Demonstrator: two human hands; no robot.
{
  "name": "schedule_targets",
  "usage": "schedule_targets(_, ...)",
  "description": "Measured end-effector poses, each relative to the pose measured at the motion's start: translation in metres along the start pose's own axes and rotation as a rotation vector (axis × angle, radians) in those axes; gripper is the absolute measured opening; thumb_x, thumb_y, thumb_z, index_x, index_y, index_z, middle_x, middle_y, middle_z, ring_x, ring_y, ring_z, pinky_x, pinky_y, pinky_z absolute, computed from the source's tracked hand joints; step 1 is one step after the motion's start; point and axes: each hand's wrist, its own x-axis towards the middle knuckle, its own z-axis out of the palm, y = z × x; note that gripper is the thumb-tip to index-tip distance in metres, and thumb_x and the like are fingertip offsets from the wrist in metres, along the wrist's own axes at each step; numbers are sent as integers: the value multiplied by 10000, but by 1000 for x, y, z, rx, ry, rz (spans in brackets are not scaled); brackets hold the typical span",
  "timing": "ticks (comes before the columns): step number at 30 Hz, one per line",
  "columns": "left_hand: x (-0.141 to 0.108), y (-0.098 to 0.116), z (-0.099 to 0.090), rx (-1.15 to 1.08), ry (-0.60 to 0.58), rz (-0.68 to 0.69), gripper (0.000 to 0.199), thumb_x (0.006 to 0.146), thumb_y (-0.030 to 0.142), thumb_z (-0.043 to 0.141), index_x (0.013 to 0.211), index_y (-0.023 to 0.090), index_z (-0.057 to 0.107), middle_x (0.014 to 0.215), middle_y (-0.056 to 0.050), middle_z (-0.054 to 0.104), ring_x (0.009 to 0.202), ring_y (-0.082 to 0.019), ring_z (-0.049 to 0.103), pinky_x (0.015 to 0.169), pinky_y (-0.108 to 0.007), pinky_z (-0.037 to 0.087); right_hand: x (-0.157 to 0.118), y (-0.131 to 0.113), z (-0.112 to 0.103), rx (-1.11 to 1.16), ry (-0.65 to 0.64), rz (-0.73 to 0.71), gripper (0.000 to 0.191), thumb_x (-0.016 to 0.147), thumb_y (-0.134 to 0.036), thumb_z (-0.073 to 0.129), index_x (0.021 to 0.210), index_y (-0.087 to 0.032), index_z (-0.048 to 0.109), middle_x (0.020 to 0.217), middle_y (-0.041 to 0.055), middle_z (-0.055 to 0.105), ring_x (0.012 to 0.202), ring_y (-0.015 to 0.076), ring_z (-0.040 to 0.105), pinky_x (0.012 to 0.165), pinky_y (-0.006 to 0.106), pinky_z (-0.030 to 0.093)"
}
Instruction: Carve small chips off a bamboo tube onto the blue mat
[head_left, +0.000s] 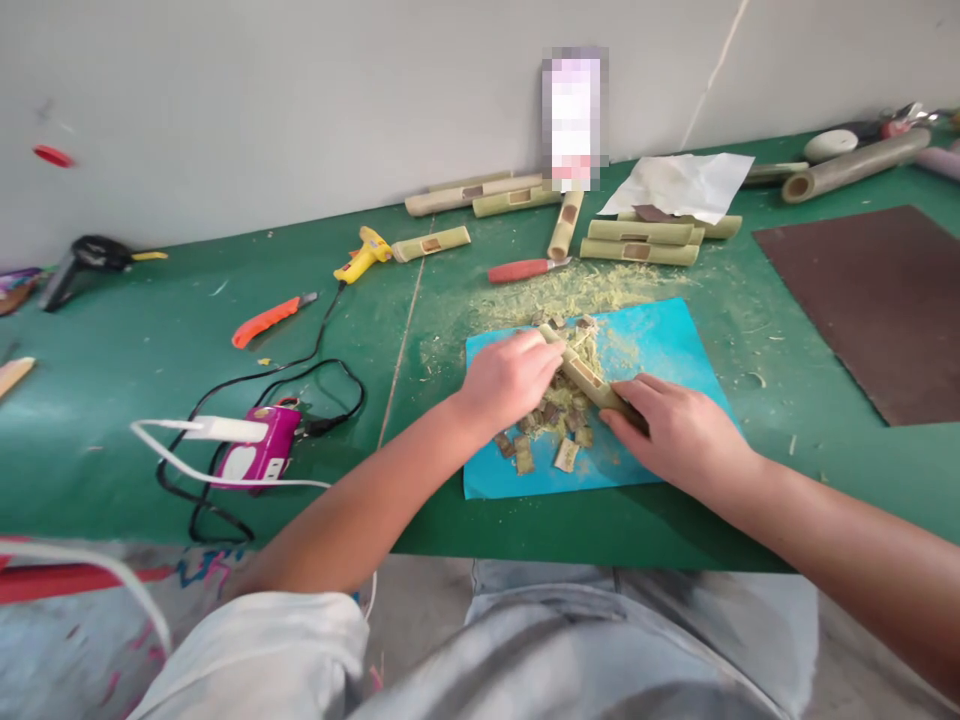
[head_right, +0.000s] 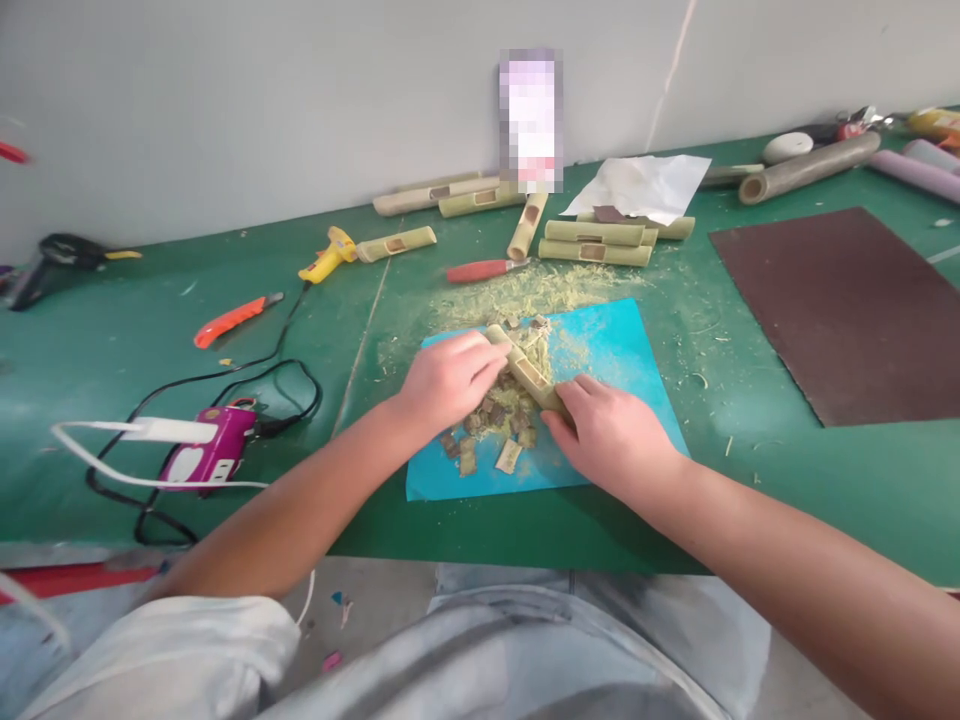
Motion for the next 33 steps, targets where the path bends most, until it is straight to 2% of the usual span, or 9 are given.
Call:
schedule_targets(2, 0, -2, 0, -11, -15, 20, 261, 993, 266, 465, 1072, 160, 690, 833, -56, 679, 730, -134, 640, 640, -235, 502, 0, 0, 0, 1, -4, -2, 250, 926, -363, 501, 854, -167, 639, 760, 33, 590, 621, 138, 512, 566, 290, 287)
schedule_targets(6, 1, -5, -1, 54, 40, -28, 253, 983, 254, 479, 1061, 155, 698, 844, -59, 687, 721, -141, 636, 605, -234, 482, 0, -1, 0, -7, -13, 5, 258, 930, -368, 492, 843, -167, 629, 764, 32, 588, 619, 137, 503, 565, 291, 283)
schedule_targets(10, 1, -4, 0, 20, -1, 35, 267, 993, 267, 460, 1059, 164, 696, 828, -51, 680, 712, -129, 636, 605, -220, 481, 0, -1, 0, 2, -14, 9, 255, 929, -368, 488, 824, -177, 620, 747, 27, 583, 606, 133, 491, 558, 288, 271)
schedule_targets(14, 1, -3, 0, 54, 45, -31, 251, 984, 257, 480, 1039, 158, 704, 848, -56, 694, 716, -130, 639, 606, -219, 483, 0, -1, -1, 3, -6, 10, 250, 924, -370, 492, 837, -179, 626, 770, 36, 597, 616, 137, 499, 561, 288, 275)
schedule_targets(17, 0, -3, -1, -2, 5, 37, 258, 991, 267, 473, 1057, 161, 699, 837, -53, 692, 724, -130, 647, 630, -224, 498, 0, -2, -1, 17, -14, 13, 235, 919, -364, 498, 846, -186, 633, 783, 38, 611, 620, 139, 504, 561, 288, 277)
schedule_targets(21, 0, -5, -2, 34, 66, 1, 248, 983, 258, 487, 1037, 151, 703, 846, -59, 695, 717, -136, 645, 603, -227, 485, 0, -2, -2, 24, -21, 28, 244, 922, -369, 496, 872, -181, 642, 797, 42, 615, 634, 144, 514, 568, 286, 286)
schedule_targets(25, 0, -3, -2, 30, 1, 58, 258, 991, 267, 470, 1058, 159, 695, 806, -50, 679, 705, -133, 640, 593, -223, 475, 1, -2, -2, 49, -43, 37, 217, 916, -349, 509, 877, -177, 636, 799, 35, 612, 642, 142, 520, 577, 284, 299)
schedule_targets(29, -1, 4, -2, 101, 35, 6, 263, 996, 263, 452, 1029, 159, 691, 815, -53, 676, 694, -134, 632, 571, -224, 461, 1, -2, -2, 37, -35, 38, 237, 923, -364, 499, 844, -178, 624, 780, 31, 597, 628, 139, 504, 574, 286, 294)
schedule_targets(33, -3, 8, -3, 38, -2, 118, 238, 987, 241, 473, 1045, 160, 689, 769, -35, 664, 679, -129, 634, 585, -225, 478, 1, -1, -2, 43, -38, 37, 220, 916, -358, 512, 855, -178, 623, 782, 28, 596, 628, 136, 500, 574, 285, 291)
